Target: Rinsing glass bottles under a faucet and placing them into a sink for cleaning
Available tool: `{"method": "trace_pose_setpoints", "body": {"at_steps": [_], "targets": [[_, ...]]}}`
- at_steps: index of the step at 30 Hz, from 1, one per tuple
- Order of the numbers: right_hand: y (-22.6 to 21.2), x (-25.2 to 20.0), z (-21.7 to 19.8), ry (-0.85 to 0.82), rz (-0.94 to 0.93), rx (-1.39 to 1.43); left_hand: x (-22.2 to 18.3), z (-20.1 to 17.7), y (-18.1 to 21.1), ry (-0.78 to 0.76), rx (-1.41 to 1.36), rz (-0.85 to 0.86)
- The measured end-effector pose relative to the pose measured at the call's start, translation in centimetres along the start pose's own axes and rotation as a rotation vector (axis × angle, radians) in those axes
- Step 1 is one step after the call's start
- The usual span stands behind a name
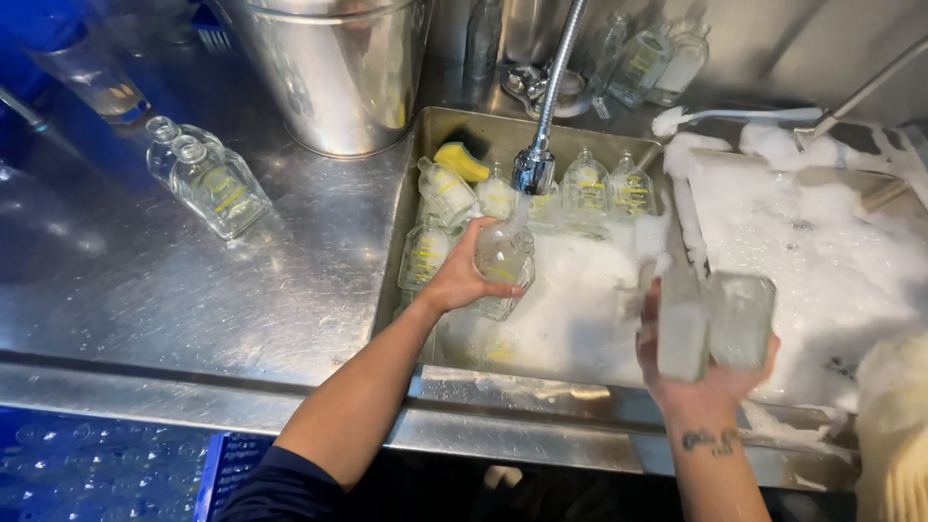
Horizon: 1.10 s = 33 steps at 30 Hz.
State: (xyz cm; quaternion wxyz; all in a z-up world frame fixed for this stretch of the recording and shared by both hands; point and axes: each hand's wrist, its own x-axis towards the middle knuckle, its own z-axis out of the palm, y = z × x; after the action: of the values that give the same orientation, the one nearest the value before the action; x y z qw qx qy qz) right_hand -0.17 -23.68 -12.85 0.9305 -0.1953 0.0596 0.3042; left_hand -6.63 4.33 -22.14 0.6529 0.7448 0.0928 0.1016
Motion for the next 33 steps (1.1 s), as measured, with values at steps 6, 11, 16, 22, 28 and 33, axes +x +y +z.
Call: {"method": "trace_pose_setpoints", "body": {"at_steps": [6,11,16,22,28,33], "targets": [[-0.9,-0.9,0.3,-0.131,0.075,0.121,0.0,0.0,0.3,0.035,-0.030,-0.062],[-2.2,1.2,3.1,0.543,-0.173,-0.098,-0.3,0.6,0.4,0.005,-0.091,-0.015],[0.2,-1.5,3.7,0.437,-0.202,-0.092,0.0,0.7,-0.5,-0.001,0.007,-0.024],[1.1,-2.6,0.7,-0.127,0.120,0.043,-0.2,0.4,0.0,0.022,-0.027,-0.047],[-2.7,2.2,-1.2,0.396,0.075,-0.022,-0.2,0.5,0.1,0.027,-0.095,-0.086],[-3.1,1.8,-1.3,0.391,0.073,-0.042,0.7,0.4,-1.5,0.120,-0.191,-0.167]]}}
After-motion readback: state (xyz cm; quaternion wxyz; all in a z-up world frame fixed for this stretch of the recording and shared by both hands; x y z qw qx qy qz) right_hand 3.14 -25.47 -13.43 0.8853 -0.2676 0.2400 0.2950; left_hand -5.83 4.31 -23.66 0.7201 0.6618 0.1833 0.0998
